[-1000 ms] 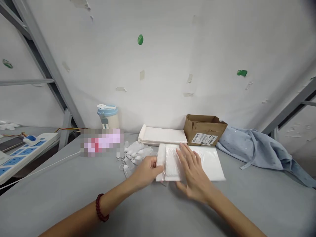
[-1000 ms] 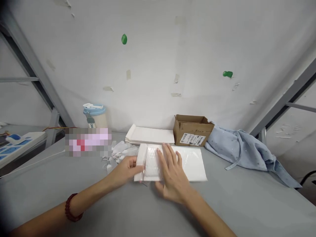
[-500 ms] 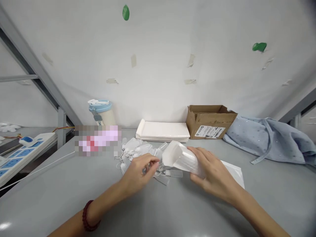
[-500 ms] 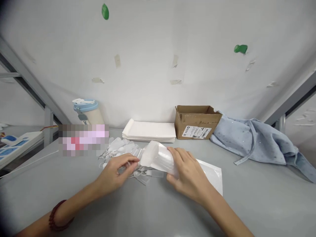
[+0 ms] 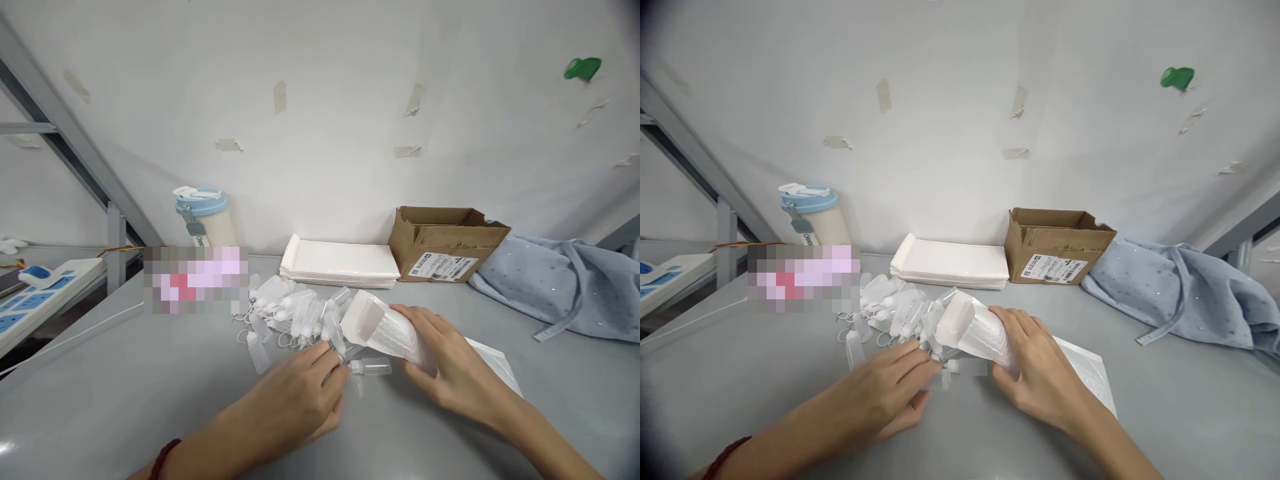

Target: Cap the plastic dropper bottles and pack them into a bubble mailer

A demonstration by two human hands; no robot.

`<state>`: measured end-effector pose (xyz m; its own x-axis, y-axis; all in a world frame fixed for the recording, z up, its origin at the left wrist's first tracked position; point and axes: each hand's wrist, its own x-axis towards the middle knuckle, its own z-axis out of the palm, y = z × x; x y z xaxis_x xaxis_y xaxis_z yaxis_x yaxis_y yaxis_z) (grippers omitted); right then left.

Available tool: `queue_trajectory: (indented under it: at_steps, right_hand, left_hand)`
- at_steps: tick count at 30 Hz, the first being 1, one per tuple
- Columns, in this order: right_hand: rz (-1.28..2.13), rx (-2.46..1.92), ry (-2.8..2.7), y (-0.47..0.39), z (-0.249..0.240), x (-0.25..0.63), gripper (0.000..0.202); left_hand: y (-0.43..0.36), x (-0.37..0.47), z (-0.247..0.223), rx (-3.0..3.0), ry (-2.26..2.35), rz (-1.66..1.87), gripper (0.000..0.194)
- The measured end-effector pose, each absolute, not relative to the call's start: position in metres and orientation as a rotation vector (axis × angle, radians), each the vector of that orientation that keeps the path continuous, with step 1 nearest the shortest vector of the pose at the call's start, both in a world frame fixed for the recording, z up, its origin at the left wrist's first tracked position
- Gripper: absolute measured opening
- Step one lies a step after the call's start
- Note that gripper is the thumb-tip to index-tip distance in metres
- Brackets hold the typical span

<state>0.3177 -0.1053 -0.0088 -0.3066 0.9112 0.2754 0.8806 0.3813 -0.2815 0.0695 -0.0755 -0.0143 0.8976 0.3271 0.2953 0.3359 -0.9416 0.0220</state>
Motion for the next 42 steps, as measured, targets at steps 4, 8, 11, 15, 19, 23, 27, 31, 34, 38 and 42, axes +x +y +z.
queue_trajectory:
  at_steps: [4, 8, 11, 15, 19, 23, 27, 31, 34, 38, 42]
  right_hand:
    - [0.179, -1.561, -2.270, -0.106, -0.009, 0.315, 0.059]
    - [0.288, -1.586, -2.283, -0.111, -0.008, 0.311, 0.064]
    - [0.374, -1.622, -2.272, -0.116, -0.004, 0.306, 0.069]
    - [0.438, -1.625, -2.267, -0.122, 0.001, 0.300, 0.071]
    - [0.426, -1.582, -2.272, -0.125, -0.002, 0.297, 0.073]
    - [0.362, -1.550, -2.235, -0.126, -0.008, 0.293, 0.072]
    - [0.341, -1.540, -2.152, -0.118, -0.002, 0.303, 0.064]
    - [0.161, -1.589, -1.880, -0.108, 0.014, 0.342, 0.048]
    - [0.093, -1.657, -1.581, -0.107, 0.019, 0.361, 0.047]
    - [0.138, -1.545, -1.825, -0.110, 0.015, 0.349, 0.052]
    - [0.109, -1.483, -1.958, -0.111, 0.011, 0.334, 0.058]
  left_hand:
    - [-0.073, 0.059, -0.003, -3.205, -0.678, -0.718, 0.028]
    - [-0.072, 0.048, 0.011, -3.209, -1.090, -1.492, 0.049]
    - [-0.070, 0.045, 0.023, -2.952, -1.413, -2.140, 0.044]
    - [-0.068, 0.051, 0.030, -2.591, -1.864, -2.466, 0.029]
    - [-0.070, 0.059, 0.017, -2.616, -2.019, -2.316, 0.020]
    - [-0.072, 0.066, 0.000, -3.026, -1.633, -1.815, 0.012]
    - [-0.067, 0.063, -0.007, -3.011, -1.404, -1.535, 0.023]
    - [-0.056, 0.056, -0.010, -2.905, -1.327, -1.246, 0.030]
    - [-0.052, 0.054, -0.016, -3.022, -1.080, -0.813, 0.040]
    - [-0.052, 0.057, -0.022, -3.004, -0.884, -0.632, 0.035]
    - [-0.050, 0.053, -0.013, -3.040, -0.791, -0.791, 0.023]
